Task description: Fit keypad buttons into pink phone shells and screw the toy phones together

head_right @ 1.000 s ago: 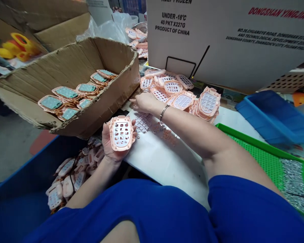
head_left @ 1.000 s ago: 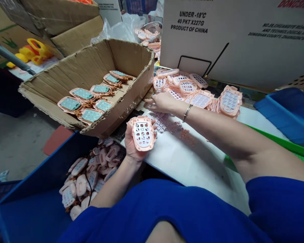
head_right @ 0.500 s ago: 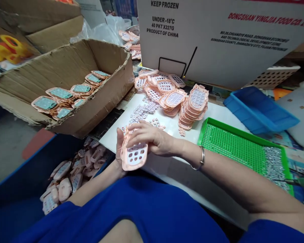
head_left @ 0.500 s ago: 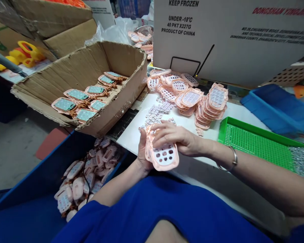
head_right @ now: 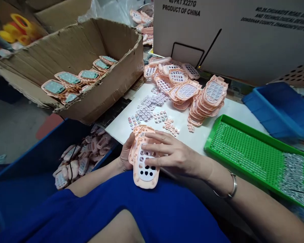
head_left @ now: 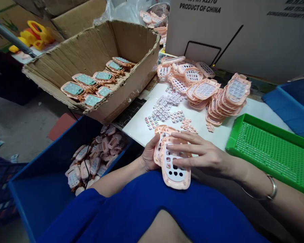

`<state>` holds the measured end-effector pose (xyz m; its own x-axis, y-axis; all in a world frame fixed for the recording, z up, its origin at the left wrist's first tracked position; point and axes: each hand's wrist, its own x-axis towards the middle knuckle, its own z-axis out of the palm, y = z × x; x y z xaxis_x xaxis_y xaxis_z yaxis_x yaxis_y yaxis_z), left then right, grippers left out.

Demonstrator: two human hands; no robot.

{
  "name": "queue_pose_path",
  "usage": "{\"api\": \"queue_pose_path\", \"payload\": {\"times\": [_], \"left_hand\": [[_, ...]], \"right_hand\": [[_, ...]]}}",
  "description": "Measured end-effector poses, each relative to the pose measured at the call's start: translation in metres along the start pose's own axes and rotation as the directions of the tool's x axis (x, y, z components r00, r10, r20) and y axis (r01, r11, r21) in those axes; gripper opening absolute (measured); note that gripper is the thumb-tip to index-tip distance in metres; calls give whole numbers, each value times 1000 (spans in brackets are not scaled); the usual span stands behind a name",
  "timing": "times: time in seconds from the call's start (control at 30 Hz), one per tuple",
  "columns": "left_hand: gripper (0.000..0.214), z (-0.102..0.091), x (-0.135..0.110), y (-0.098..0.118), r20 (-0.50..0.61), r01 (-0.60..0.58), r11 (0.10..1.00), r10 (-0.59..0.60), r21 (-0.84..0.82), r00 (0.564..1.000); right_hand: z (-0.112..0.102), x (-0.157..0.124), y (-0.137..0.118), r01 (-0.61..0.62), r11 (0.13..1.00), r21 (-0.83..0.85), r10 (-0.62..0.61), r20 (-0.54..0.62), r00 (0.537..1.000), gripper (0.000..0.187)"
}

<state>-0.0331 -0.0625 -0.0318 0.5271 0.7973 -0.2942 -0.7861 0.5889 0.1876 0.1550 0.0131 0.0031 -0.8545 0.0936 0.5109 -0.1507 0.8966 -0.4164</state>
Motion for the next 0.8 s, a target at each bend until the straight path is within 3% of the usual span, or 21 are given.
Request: {"api": "queue_pose_path", "payload": {"times": [0.07,0.17,0.27,0.37,0.43,0.6,0.7,0.8], "left_hand": [[82,2,1,-1,16,-11,1000,11,-4,1000],[79,2,3,-2,-16,-53,999,52,-8,998],[77,-2,2,-1,-31,-60,998,60,-9,998],[77,-8,-3,1,45,-39,999,38,20,998],[77,-11,-7,2,113,-2,998,-5,61,994],[86,-9,-10,2,180,53,995,-67,80,981],[83,-6,-9,3,144,45,996,-55,71,988],[87,-3,-7,3,139,30,996,-42,88,989]], "right_hand": [[2,0,1,-46,999,-25,45,-51,998,30],[-1,2,4,-95,995,-19,96,106,990,39],[-10,8,7,-189,974,125,160,212,964,42],[-18,26,16,-312,926,211,309,49,950,38],[-16,46,29,-380,920,98,384,-30,923,35],[11,101,69,-311,881,-357,415,266,870,32],[24,118,81,-243,869,-431,418,374,828,32],[26,122,85,-263,870,-418,431,384,816,38]]}}
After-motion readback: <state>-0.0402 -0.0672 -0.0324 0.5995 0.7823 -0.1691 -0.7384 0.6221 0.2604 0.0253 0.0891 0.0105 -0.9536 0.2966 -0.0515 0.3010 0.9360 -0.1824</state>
